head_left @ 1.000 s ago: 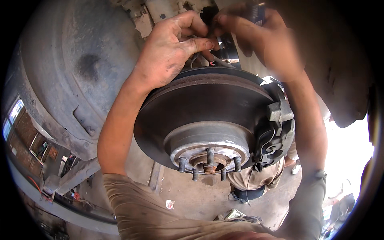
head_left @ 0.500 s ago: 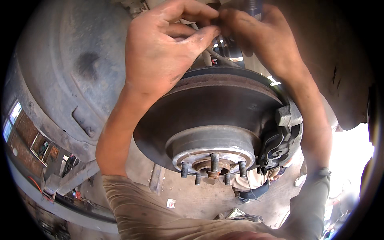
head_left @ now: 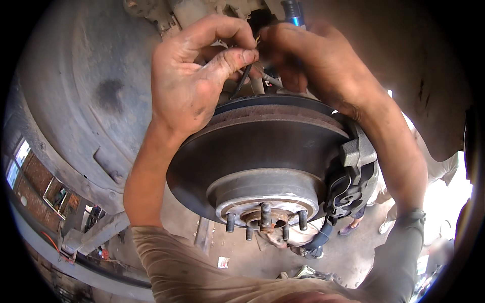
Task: The person uses a utility knife to scrape and clean a small metal component near the brake rotor. They then use a lighter to heat the component and a small tool to adjust or remove parts of the brake assembly. The task involves precise manipulation of small parts within the brake system.
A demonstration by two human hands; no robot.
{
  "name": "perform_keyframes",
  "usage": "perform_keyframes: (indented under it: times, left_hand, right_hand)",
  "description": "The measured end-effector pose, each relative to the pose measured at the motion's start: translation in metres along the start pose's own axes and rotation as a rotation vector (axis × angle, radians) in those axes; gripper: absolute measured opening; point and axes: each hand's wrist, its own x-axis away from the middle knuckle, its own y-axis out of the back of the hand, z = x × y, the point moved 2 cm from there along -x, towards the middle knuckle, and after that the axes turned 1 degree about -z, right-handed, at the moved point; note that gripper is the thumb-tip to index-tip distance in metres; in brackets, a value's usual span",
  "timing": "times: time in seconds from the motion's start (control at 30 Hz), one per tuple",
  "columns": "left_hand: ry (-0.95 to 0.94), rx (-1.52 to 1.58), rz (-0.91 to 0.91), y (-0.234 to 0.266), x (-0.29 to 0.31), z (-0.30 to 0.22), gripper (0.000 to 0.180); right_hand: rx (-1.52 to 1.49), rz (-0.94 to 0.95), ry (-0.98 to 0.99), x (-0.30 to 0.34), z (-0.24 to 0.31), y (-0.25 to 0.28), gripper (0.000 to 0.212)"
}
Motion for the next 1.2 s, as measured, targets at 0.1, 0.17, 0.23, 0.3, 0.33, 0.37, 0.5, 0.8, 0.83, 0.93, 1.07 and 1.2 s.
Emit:
perform_keyframes:
  times: [0.1,0.17,0.23,0.3,0.33,0.37,0.5,0.8,0.83,0.93,1.07,1.2]
  left_hand:
    - [-0.013,0.041,-0.008,-0.004,-0.001,0.003,0.011]
    - [0.013,0.062,-0.005,-0.006,-0.001,0.004,0.010]
    - [0.046,0.095,-0.016,-0.007,0.000,0.005,0.010]
    - [0.080,0.098,-0.003,-0.007,-0.001,0.006,0.011]
    - [0.096,0.103,0.002,-0.007,-0.001,0.007,0.011]
    - [0.092,0.100,-0.011,-0.007,-0.001,0.008,0.010]
    - [0.106,0.057,-0.023,-0.006,-0.005,0.008,0.011]
    - [0.241,0.250,0.118,0.001,-0.011,0.015,0.030]
    - [0.255,0.297,0.150,-0.001,-0.011,0.017,0.033]
    - [0.196,0.216,0.244,-0.001,-0.013,0.024,0.044]
    - [0.245,0.086,0.185,0.000,-0.012,0.023,0.040]
    - [0.274,-0.047,0.143,0.002,-0.009,0.027,0.029]
  right_hand:
    - [-0.093,-0.012,-0.037,0.003,-0.003,0.002,0.032]
    - [-0.130,-0.038,-0.042,0.003,-0.004,0.002,0.032]
    - [-0.112,-0.034,-0.053,0.001,-0.008,0.004,0.033]
    - [-0.031,-0.049,-0.066,0.001,-0.008,0.006,0.033]
    - [0.041,-0.064,-0.074,0.002,-0.005,0.008,0.033]
    - [0.113,-0.080,-0.082,0.003,-0.004,0.009,0.033]
    - [0.100,-0.113,0.092,0.002,0.001,0.005,0.033]
    - [0.111,-0.128,0.179,-0.013,-0.006,0.009,0.032]
    - [0.114,-0.163,0.166,-0.014,-0.006,0.011,0.032]
    - [0.134,-0.198,0.151,-0.016,-0.011,0.014,0.032]
    - [0.274,-0.275,0.131,-0.012,-0.007,0.015,0.032]
    - [0.180,-0.391,0.114,-0.010,-0.002,0.002,0.035]
